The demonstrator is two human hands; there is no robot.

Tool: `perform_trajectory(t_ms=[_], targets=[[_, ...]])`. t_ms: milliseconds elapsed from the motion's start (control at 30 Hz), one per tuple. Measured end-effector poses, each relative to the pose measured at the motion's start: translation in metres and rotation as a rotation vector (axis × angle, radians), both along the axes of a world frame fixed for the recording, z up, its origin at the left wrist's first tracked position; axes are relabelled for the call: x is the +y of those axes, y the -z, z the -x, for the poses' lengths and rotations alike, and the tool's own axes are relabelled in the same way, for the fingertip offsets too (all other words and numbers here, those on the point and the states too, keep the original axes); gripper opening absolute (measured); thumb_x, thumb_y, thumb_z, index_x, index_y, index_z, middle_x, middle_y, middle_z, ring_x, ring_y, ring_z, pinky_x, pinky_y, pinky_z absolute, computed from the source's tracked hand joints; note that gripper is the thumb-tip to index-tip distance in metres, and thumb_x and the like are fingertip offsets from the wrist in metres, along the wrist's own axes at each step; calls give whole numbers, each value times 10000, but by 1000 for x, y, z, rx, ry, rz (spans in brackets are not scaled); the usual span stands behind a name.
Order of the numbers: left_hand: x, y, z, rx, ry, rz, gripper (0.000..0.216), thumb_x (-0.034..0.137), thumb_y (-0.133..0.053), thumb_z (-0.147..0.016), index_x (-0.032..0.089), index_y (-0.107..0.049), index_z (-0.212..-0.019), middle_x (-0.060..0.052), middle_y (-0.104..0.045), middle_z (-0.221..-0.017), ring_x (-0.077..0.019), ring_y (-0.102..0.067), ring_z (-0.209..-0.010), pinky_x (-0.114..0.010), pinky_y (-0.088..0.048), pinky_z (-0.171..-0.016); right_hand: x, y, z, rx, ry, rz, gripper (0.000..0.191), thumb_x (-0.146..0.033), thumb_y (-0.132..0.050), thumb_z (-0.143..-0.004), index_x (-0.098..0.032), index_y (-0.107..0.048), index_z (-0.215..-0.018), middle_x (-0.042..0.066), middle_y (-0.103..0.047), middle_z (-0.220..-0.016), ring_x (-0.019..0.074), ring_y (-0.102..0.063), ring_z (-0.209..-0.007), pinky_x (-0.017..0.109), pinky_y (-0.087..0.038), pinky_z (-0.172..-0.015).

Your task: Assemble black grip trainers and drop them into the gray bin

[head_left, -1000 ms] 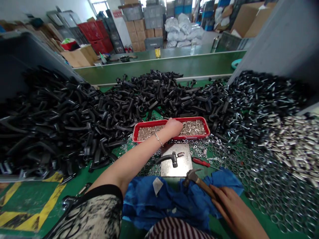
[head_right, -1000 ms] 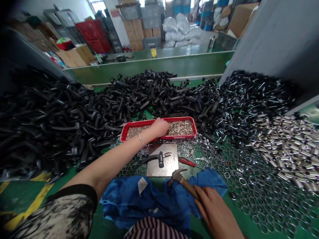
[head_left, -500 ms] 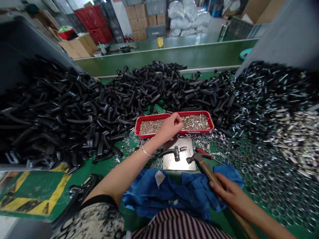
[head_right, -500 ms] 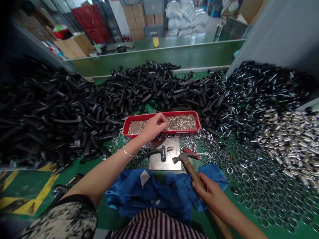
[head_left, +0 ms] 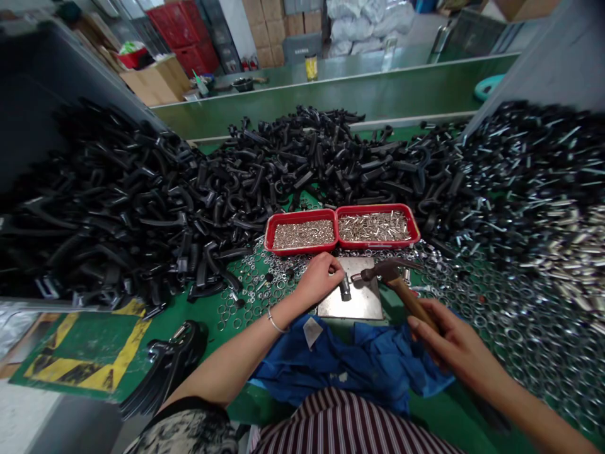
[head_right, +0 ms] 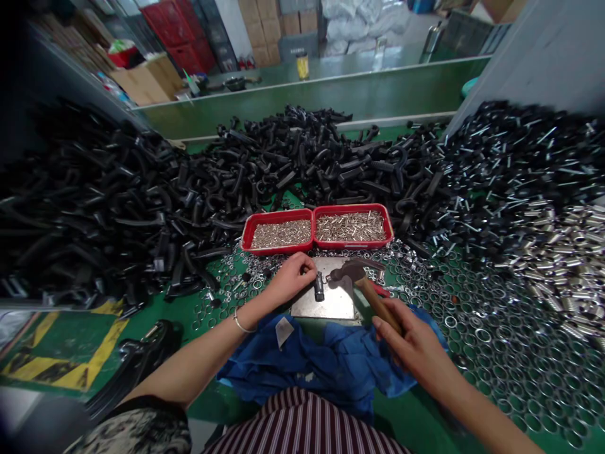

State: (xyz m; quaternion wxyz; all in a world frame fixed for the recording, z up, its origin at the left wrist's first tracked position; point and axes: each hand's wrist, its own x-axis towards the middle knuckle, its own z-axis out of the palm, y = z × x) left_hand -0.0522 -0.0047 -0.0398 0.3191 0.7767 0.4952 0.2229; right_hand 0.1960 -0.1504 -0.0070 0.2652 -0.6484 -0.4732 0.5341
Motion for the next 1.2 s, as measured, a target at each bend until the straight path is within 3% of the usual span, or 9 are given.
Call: perform_trajectory(t_ms=[200,300,367,467,633,800,900,1033,1200], targets=[[1,-12,2,238,281,-289,121,185,-492,-903,154,-609,-903,-97,-610,-978,-235,-540,-965,-386,-408,-891,-1,15,-4,-121,-65,-17,468,-556,-511,-924,-247,-500,-1276,3,-664,-745,147,-541,-436,262,-434,-381],[-2,-19,6,304,449,-351,181,218,-444,-955,150,-606,-997,-127,-608,-1062,-265,-523,-1037,-437,-373,-947,4,10,-6,-308,-192,-188,422,-511,-492,-953,-245,-548,-1276,68,-724,-929,225,-685,-704,350,-563,-627],[-8,-18,10,262,386,-308,273,340,-556,-925,156,-573,-1125,-138,-588,-1154,-289,-508,-1096,-462,-368,-976,7,2,-3,-379,-247,-331,427,-469,-480,-971,-258,-533,-1339,103,-689,-1200,276,-686,-1003,424,-553,-866],[-21,-10,15,178,248,-222,777,491,-753,-760,164,-400,-1371,-161,-520,-1296,-335,-480,-1179,-503,-376,-1010,13,-9,5,-439,-266,-487,482,-422,-422,-1002,-274,-434,-1460,97,-558,-1427,289,-578,-1248,473,-464,-1041],[-31,1,15,186,221,-146,908,382,-780,-761,137,-258,-1462,-181,-521,-1307,-356,-480,-1220,-532,-369,-1060,32,1,13,-503,-347,-440,459,-434,-422,-990,-242,-523,-1394,117,-658,-1286,297,-668,-1097,441,-546,-895],[-31,1,15,169,210,-126,933,391,-794,-755,116,-254,-1464,-161,-579,-1214,-346,-516,-1158,-527,-402,-1041,33,13,5,-270,-117,-97,557,-551,-329,-993,-187,-487,-1385,29,-683,-748,169,-568,-444,287,-460,-418],[-33,6,15,134,186,-132,960,399,-794,-755,111,-234,-1479,-159,-583,-1196,-333,-518,-1151,-517,-409,-1042,24,8,8,-319,-60,-171,522,-551,-342,-993,-194,-507,-1336,58,-692,-807,209,-651,-595,306,-509,-513],[-35,11,15,116,172,-159,962,415,-777,-772,93,-221,-1488,-180,-558,-1244,-339,-488,-1202,-528,-387,-1071,22,8,18,-482,-238,-347,469,-484,-397,-990,-233,-510,-1368,124,-692,-1162,284,-691,-969,385,-540,-800],[-40,11,21,43,165,-127,847,410,-778,-774,133,-337,-1441,-148,-582,-1205,-314,-518,-1165,-517,-405,-1063,34,31,7,-458,-176,-277,520,-490,-287,-1017,-188,-495,-1385,95,-724,-939,258,-699,-826,385,-552,-746]])
